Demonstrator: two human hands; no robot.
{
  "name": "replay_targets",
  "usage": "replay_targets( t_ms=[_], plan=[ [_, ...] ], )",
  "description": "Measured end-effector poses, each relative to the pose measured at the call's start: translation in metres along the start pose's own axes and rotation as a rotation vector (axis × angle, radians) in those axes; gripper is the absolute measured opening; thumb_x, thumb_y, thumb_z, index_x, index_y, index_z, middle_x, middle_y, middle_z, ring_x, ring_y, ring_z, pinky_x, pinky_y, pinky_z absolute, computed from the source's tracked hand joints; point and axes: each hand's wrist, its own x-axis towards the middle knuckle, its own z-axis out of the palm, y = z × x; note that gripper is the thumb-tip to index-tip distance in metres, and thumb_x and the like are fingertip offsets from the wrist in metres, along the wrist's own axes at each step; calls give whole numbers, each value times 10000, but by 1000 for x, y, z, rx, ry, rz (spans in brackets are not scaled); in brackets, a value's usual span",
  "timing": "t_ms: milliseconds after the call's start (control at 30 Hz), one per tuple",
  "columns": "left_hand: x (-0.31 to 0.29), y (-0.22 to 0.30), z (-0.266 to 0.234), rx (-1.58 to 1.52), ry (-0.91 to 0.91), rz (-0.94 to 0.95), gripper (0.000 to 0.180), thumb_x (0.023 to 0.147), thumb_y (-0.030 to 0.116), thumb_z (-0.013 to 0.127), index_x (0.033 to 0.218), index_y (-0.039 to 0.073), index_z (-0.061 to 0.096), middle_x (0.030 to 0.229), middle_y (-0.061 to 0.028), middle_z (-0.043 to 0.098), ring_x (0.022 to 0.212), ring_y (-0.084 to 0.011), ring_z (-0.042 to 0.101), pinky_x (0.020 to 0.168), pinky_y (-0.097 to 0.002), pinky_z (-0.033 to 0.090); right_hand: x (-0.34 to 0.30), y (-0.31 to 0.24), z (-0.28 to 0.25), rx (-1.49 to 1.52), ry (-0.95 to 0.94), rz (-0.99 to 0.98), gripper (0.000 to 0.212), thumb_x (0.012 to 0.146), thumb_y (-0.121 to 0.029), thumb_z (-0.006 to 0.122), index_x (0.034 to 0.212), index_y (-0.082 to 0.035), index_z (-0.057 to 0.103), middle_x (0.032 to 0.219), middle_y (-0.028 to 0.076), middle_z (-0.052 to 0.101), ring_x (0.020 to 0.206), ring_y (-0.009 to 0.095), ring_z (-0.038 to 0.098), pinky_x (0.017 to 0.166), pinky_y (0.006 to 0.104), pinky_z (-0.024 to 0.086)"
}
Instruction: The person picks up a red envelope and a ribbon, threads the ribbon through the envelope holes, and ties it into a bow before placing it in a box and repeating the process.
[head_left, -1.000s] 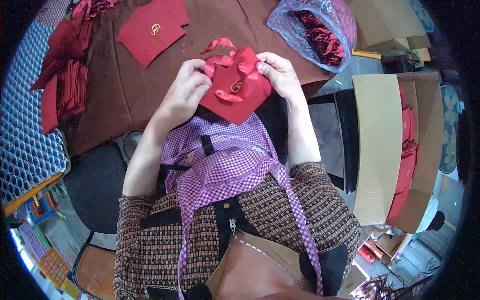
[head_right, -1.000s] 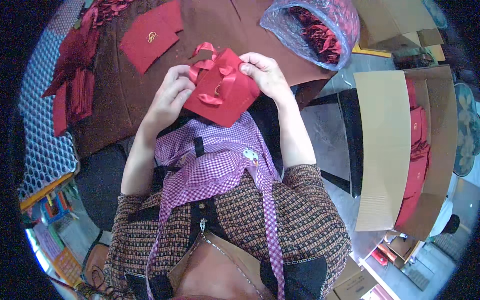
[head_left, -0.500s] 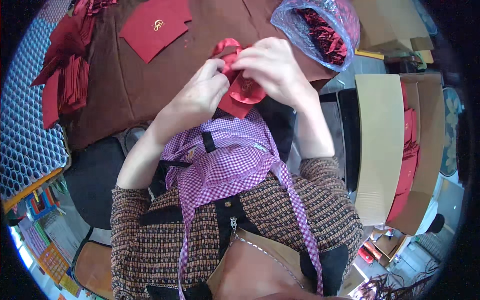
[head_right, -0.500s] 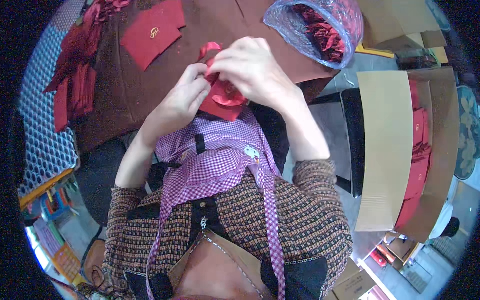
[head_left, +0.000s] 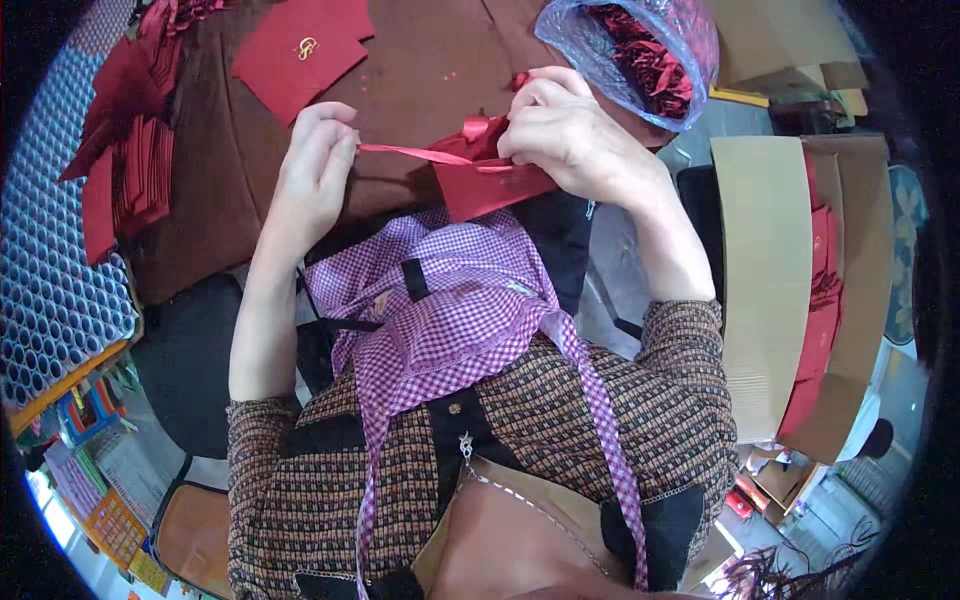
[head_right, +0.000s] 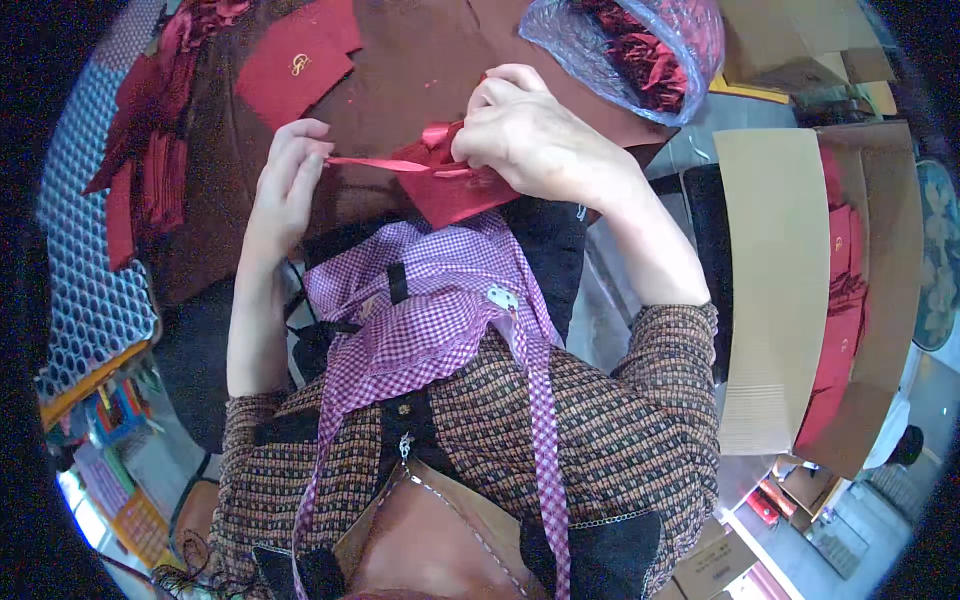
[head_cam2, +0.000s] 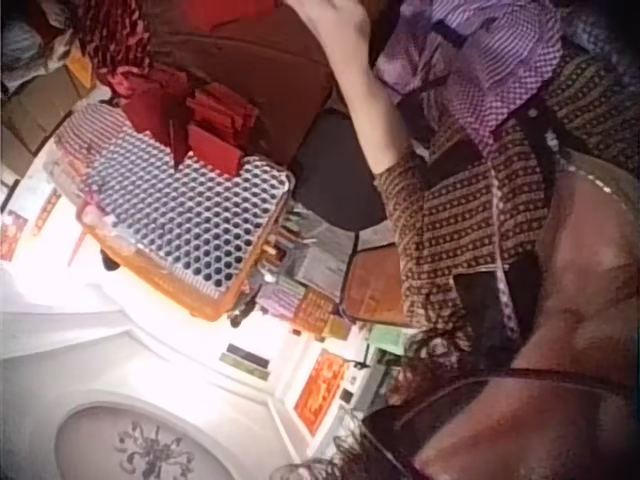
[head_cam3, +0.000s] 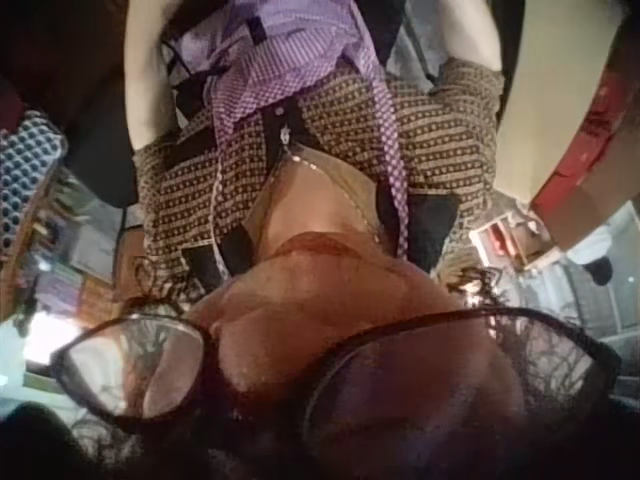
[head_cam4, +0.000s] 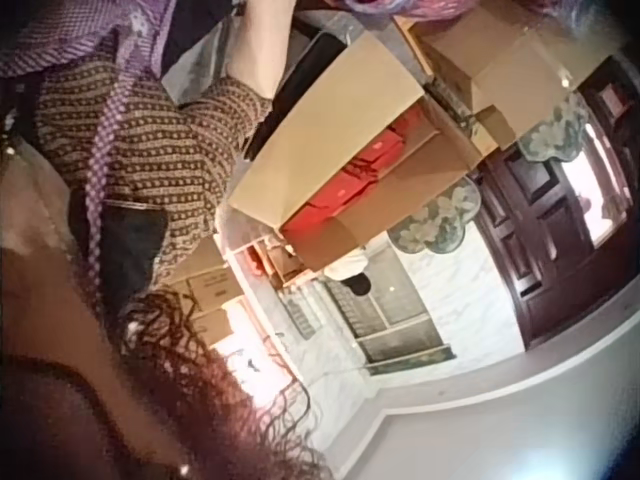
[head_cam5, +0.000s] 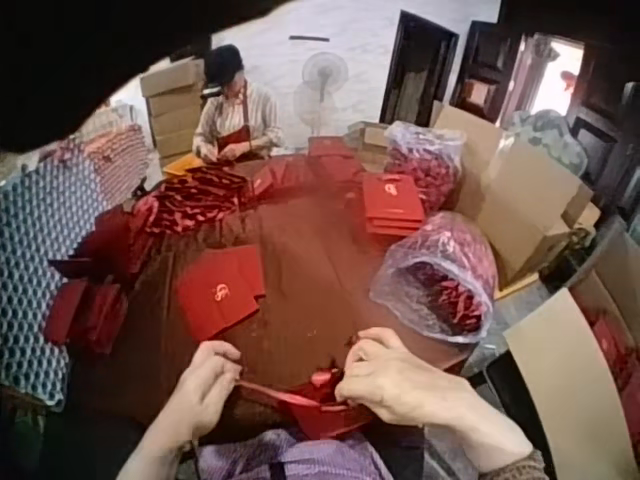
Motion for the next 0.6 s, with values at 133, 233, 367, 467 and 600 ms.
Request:
replay_targets(
  t_ms=[133, 233, 367, 467, 600],
  plan=[
    [5, -11, 0, -20, 55, -55, 125, 906, 66, 503, 865, -42, 551, 1076, -156, 532, 957, -237, 546, 833, -304, 436, 0, 5, 3, 20, -16, 14, 103, 722, -46, 655, 812, -92, 635, 753, 3, 558, 907, 185, 553, 1033, 427, 318],
    [9, -14, 0, -28, 106, -109, 141, 911, 79, 504, 860, -37, 567, 1053, -135, 551, 924, -207, 556, 804, -288, 442, 1, 8, 7, 61, -13, 7, 94, 737, -55, 660, 823, -85, 634, 762, 2, 560, 887, 183, 564, 1032, 428, 319],
    [14, -28, 18, -339, 212, -384, 173, 930, 143, 526, 927, -21, 581, 1082, -90, 561, 902, -141, 560, 759, -263, 461, 5, 18, 14, 79, 28, 9, 93, 745, -76, 673, 833, -83, 642, 825, 14, 600, 928, 195, 576, 1009, 413, 340],
    [5, -36, 44, -913, 119, -465, 425, 917, 304, 587, 1197, -2, 493, 1124, -69, 562, 992, -142, 554, 830, -277, 465, 3, 39, 16, 149, 148, 90, 104, 754, -83, 670, 857, -84, 657, 888, 20, 631, 957, 228, 576, 978, 400, 358],
    [-6, -6, 62, -1146, -218, -374, 593, 892, 337, 619, 1319, -18, 409, 1245, -94, 537, 1117, -176, 527, 934, -315, 432, 23, 43, 24, 211, 216, 121, 113, 762, -106, 662, 874, -90, 669, 902, 34, 641, 983, 231, 572, 947, 386, 372]
  ],
)
